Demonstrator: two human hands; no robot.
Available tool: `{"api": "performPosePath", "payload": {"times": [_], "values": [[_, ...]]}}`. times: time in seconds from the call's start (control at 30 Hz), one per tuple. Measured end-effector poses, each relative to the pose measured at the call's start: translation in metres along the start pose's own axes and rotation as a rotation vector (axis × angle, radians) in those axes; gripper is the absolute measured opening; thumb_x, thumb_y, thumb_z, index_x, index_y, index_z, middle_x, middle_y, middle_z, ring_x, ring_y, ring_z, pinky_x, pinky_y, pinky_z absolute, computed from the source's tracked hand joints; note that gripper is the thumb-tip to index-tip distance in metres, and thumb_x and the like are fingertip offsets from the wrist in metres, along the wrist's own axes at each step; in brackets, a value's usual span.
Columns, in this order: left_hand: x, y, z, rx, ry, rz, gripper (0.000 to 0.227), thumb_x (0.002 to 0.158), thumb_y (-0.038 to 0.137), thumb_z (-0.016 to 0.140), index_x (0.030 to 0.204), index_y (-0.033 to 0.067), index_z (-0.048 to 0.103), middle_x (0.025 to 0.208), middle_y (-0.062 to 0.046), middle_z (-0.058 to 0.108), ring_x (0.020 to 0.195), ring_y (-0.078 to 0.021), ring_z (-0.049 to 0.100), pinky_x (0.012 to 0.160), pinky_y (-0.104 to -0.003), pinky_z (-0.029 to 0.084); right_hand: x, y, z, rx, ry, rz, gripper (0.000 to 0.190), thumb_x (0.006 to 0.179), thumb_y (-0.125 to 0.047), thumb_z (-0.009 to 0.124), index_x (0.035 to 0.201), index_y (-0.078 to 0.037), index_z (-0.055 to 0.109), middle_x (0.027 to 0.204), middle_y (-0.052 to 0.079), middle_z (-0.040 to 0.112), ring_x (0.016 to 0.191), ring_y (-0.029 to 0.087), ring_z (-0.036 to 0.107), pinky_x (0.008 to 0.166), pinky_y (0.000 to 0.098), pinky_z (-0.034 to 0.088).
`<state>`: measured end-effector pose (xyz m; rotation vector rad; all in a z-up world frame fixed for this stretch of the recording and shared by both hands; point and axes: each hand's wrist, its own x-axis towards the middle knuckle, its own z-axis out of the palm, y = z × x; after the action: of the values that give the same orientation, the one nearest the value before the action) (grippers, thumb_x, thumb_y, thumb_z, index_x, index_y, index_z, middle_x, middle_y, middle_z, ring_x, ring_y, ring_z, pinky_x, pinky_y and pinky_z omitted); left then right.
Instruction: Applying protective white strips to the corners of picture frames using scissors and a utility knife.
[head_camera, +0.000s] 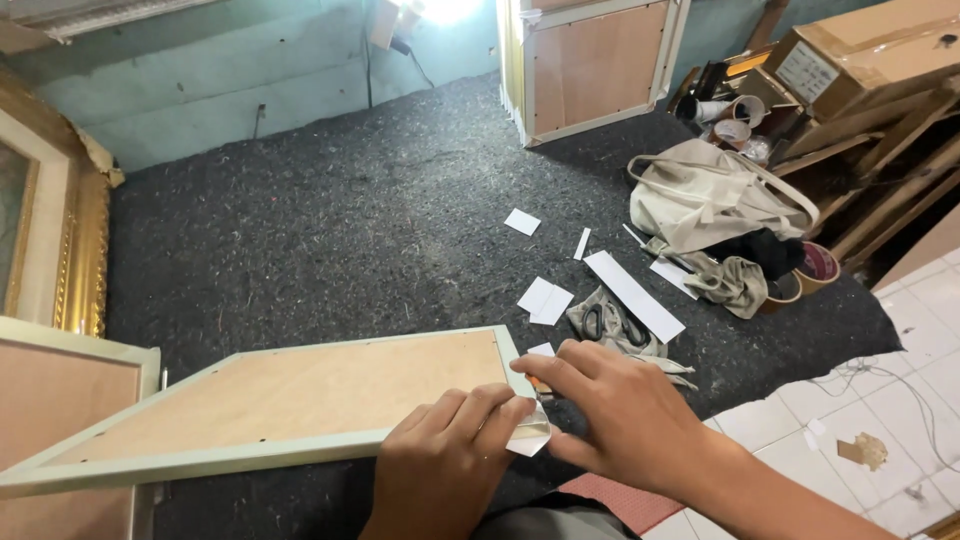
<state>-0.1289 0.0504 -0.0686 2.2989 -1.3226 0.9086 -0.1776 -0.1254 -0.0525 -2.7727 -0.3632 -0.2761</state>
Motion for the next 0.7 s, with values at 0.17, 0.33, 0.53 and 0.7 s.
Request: {"api": "performPosePath", "payload": {"times": [0.17,0.33,0.53,0.7], "values": [[-0.010,0.005,-0.001,-0.056,-0.028,-0.023,0.012,0.076,0.020,0.059,0.088,0.0216,0.061,0.092,0.006,0.060,0.067,-0.0142,0.055,0.048,-0.029,0.040,-0.008,-0.002,0.006,-0.049,0.024,-0.076,0.035,0.078,-0.037,0.057,0.109,-0.021,0.051,0.081,0.002,0.051,0.070,0.024,0.054,0.051,0.0372,0.045],[-0.011,0.009,-0.007,-0.046,-0.038,-0.031,0.012,0.076,0.019,0.056,0.087,0.0211,0.061,0.090,0.006,0.059,0.065,-0.0146,0.055,0.048,-0.029,0.039,-0.011,-0.005,0.007,-0.061,0.060,-0.125,0.031,0.078,-0.033,0.055,0.107,-0.020,0.052,0.077,0.001,0.049,0.069,0.022,0.053,0.051,0.0358,0.044],[-0.009,0.009,-0.010,-0.057,-0.060,-0.044,0.014,0.076,0.019,0.057,0.089,0.0205,0.061,0.091,0.006,0.059,0.063,-0.0143,0.054,0.049,-0.029,0.039,-0.010,-0.002,0.007,-0.116,0.085,-0.218,0.026,0.081,-0.027,0.050,0.104,-0.015,0.052,0.077,0.002,0.050,0.065,0.023,0.048,0.048,0.0367,0.041],[-0.009,0.008,-0.011,-0.050,-0.105,-0.043,0.016,0.072,0.021,0.056,0.088,0.0222,0.057,0.093,0.005,0.057,0.063,-0.0136,0.055,0.049,-0.028,0.039,-0.010,-0.001,0.008,-0.149,0.111,-0.261,0.025,0.081,-0.024,0.050,0.102,-0.013,0.052,0.075,0.002,0.050,0.064,0.023,0.046,0.050,0.0364,0.040]]}}
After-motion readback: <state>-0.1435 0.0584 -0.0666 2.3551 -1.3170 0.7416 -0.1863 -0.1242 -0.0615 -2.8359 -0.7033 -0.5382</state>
